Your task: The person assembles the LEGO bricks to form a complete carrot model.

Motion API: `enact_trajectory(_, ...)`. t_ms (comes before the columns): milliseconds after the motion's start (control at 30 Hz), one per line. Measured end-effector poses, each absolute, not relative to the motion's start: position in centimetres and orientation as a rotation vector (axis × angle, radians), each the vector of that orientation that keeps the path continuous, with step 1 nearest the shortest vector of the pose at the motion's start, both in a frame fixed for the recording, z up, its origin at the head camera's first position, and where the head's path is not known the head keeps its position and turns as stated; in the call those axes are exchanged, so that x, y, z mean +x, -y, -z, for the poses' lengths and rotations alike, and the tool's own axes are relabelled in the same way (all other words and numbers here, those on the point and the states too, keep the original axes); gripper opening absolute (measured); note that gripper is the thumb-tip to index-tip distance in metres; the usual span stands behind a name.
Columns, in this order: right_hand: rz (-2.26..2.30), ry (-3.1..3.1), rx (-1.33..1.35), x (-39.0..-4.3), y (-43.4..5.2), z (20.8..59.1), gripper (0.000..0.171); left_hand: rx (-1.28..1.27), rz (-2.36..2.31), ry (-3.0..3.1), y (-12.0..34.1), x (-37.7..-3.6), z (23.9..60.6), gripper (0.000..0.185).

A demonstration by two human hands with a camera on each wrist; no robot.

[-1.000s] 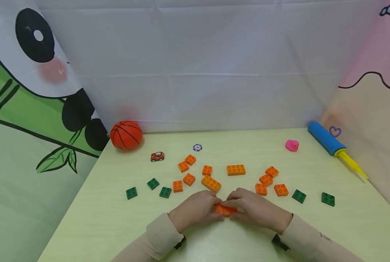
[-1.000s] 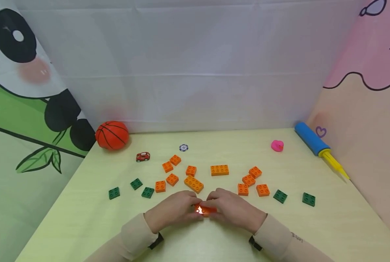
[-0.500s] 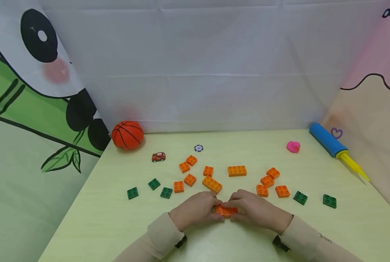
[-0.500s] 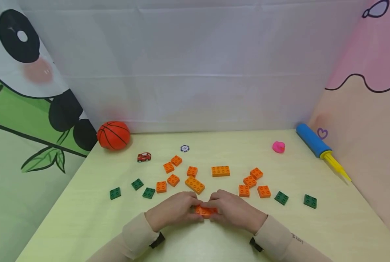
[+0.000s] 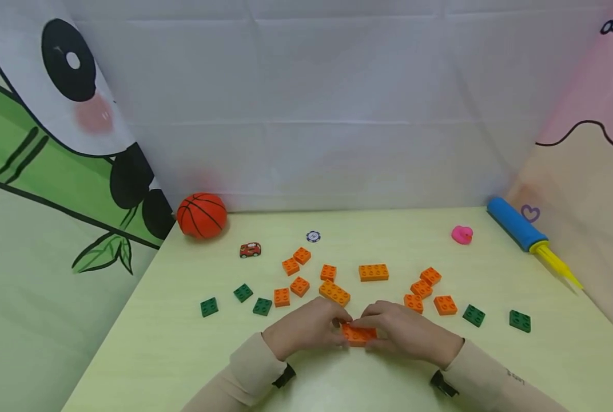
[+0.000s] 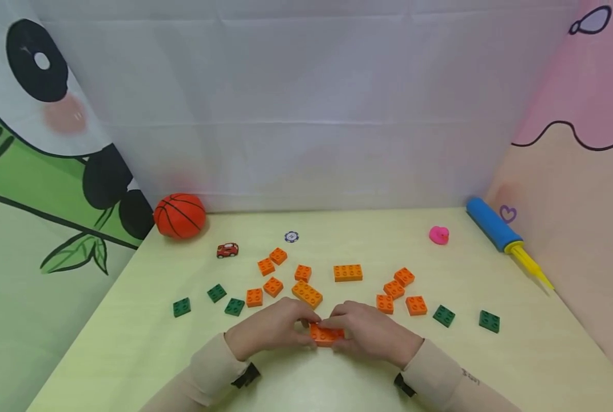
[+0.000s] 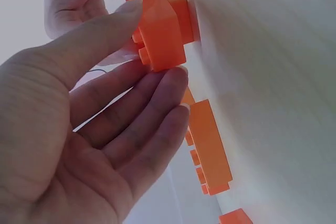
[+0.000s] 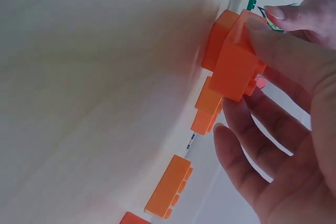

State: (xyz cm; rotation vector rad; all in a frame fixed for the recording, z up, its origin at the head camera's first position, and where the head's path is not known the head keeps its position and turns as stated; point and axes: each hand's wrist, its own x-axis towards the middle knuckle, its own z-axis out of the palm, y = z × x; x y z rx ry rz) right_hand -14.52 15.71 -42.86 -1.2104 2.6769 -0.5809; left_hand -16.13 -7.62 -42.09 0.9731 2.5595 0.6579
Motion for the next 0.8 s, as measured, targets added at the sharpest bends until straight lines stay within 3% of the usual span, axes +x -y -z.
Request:
enact_trajectory(200, 0.64, -2.688, -1.108, -15.8, -16.3, 42.1, 0.042, 0.978, -0.626, -2.579, 7.7, -16.3, 42.1, 0.036)
enact_trajectory(600, 0.485, -2.911, -0.879, -23.4, -18.5, 42.3, 0.061, 0.977, -0.579, -2.577, 7.1, -16.0, 42.7, 0.038)
enact_trajectory(800, 0.464, -2.827, -0.792, -24.5, -18.2, 42.8, 0.059, 0.979, -0.595, -2.562, 7.0, -15.8, 42.8, 0.038)
